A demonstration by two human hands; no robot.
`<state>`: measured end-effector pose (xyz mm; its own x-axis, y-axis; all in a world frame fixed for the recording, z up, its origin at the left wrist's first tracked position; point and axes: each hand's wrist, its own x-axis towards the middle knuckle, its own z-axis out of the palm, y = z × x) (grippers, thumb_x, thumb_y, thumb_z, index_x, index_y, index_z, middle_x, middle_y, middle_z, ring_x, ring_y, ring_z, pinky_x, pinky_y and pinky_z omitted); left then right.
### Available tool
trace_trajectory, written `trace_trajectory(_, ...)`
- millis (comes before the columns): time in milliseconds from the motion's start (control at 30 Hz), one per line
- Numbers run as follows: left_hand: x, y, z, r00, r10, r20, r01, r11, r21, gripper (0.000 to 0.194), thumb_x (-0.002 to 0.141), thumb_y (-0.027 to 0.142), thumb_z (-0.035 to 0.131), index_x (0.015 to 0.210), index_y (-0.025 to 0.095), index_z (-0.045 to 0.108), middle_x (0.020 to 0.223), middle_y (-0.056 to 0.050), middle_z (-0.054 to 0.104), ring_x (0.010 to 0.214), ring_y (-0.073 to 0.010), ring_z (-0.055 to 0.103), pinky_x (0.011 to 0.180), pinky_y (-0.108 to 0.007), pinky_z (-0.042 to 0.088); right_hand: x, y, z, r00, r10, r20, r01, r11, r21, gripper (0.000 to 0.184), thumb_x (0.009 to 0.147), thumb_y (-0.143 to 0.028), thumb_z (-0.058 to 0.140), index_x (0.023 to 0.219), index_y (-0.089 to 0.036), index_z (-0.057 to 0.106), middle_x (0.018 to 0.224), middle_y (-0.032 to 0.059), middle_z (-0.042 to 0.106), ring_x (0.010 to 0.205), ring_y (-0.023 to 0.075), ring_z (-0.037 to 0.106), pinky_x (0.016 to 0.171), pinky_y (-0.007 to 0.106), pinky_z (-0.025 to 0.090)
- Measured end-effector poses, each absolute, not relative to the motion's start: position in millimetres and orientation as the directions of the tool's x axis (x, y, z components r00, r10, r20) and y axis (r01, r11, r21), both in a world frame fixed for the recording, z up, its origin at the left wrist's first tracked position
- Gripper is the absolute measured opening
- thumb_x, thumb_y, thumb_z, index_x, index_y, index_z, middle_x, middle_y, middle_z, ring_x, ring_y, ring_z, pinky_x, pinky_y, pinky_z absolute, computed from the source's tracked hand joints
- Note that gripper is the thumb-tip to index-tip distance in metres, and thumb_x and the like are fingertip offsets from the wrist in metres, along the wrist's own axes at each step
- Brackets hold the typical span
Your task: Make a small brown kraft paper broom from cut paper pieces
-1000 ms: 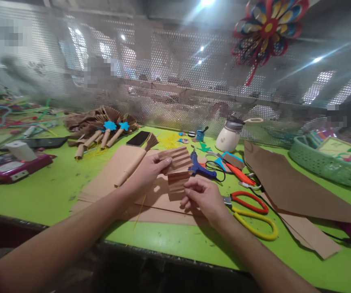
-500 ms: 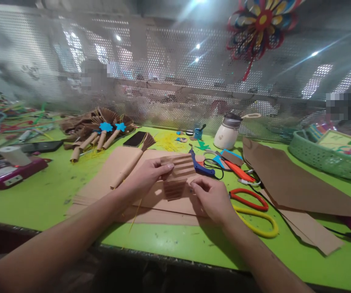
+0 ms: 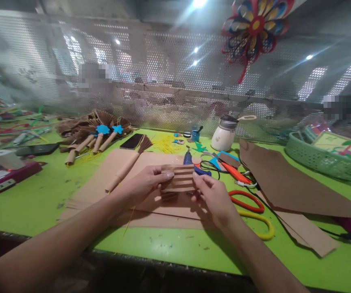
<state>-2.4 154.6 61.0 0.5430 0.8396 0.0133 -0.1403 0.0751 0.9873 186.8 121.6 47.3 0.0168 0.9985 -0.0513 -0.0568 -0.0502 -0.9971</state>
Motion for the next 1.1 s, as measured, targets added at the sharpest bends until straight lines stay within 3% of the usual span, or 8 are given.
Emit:
trace_trajectory(267, -4.4, 150.8, 63.1, 0.569, 0.822, 0.004, -0.125, 0.081, 0.989, 0.024, 0.077, 0.033, 0.058, 0.062, 0.015, 0.054, 0.055, 0.001, 0.046, 0.052, -0.0105, 0.042, 0.054, -0.027, 0.035, 182.2, 117.3, 44.0, -0.072, 0.997, -0.04, -0.034, -0.043, -0.999, 0.031, 0.074, -0.046, 0.062, 0.073, -0.015, 0.059, 0.05, -0.0019, 0.053, 0.04, 0.007, 0.042, 0.037, 0.018, 0.03)
trace_trajectory(500, -8.0, 155.3, 59.7, 0.581, 0.811, 0.068, -0.059, -0.041, 0.997, 0.023, 0.08, 0.034, 0.056, 0.079, 0.012, 0.063, 0.061, 0.0, 0.05, 0.054, -0.0095, 0.039, 0.055, -0.025, 0.031, 182.7, 118.9, 44.0, -0.065, 0.998, -0.007, -0.061, -0.011, -0.998, 0.031, 0.071, -0.046, 0.065, 0.068, -0.016, 0.058, 0.055, -0.0018, 0.054, 0.044, 0.0078, 0.045, 0.038, 0.019, 0.03)
trace_trajectory(700, -7.9, 156.5, 58.6, 0.584, 0.811, 0.04, -0.063, -0.004, 0.998, 0.026, 0.078, 0.035, 0.058, 0.088, 0.012, 0.064, 0.069, -0.004, 0.058, 0.057, -0.0106, 0.044, 0.057, -0.025, 0.033, 181.8, 118.9, 44.6, -0.067, 0.998, -0.01, -0.079, -0.016, -0.997, 0.032, 0.071, -0.046, 0.065, 0.067, -0.015, 0.056, 0.058, -0.0008, 0.055, 0.044, 0.0075, 0.045, 0.038, 0.018, 0.03)
trace_trajectory(933, -5.9, 154.0, 61.9, 0.519, 0.854, 0.02, -0.041, 0.001, 0.999, 0.029, 0.072, 0.04, 0.064, 0.077, 0.011, 0.067, 0.063, -0.004, 0.059, 0.055, -0.0116, 0.045, 0.053, -0.025, 0.033, 181.8, 118.3, 43.6, -0.059, 0.998, 0.006, -0.096, 0.001, -0.995, 0.032, 0.071, -0.046, 0.065, 0.068, -0.015, 0.057, 0.056, -0.0014, 0.055, 0.044, 0.0076, 0.045, 0.038, 0.018, 0.031)
trace_trajectory(1100, -5.5, 152.7, 62.6, 0.553, 0.833, 0.012, -0.086, 0.043, 0.995, 0.029, 0.075, 0.04, 0.062, 0.085, 0.013, 0.068, 0.071, -0.005, 0.063, 0.057, -0.0111, 0.047, 0.054, -0.023, 0.033, 182.0, 119.3, 43.8, -0.043, 0.999, 0.018, -0.113, 0.013, -0.993, 0.03, 0.072, -0.044, 0.065, 0.069, -0.016, 0.057, 0.057, -0.0012, 0.056, 0.044, 0.0074, 0.046, 0.039, 0.018, 0.03)
